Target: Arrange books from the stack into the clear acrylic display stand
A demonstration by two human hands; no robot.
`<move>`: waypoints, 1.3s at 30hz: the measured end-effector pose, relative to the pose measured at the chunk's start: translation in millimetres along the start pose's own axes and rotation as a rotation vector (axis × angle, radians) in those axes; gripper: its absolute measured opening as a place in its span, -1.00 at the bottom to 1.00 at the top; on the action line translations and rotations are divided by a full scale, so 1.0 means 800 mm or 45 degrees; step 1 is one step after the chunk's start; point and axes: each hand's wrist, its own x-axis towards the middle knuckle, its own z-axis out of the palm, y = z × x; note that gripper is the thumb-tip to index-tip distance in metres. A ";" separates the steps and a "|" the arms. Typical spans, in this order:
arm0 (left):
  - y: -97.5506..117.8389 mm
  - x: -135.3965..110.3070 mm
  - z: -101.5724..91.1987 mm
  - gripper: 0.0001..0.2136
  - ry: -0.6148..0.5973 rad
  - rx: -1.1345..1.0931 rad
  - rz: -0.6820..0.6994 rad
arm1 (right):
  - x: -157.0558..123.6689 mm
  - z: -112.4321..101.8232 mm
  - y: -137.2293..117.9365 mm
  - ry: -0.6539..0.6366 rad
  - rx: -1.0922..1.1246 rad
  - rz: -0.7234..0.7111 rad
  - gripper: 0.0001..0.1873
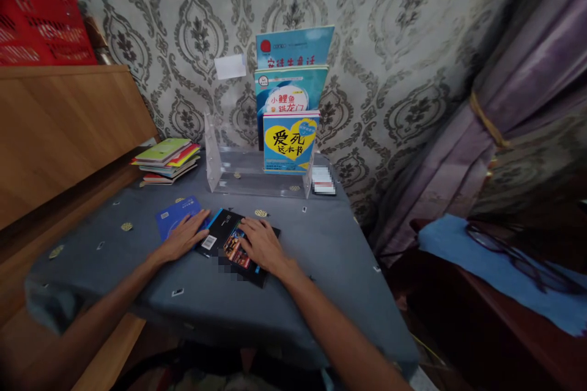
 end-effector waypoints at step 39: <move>-0.123 0.030 -0.091 -0.41 0.183 0.277 -0.734 | 0.000 0.003 0.008 0.016 0.002 -0.021 -0.61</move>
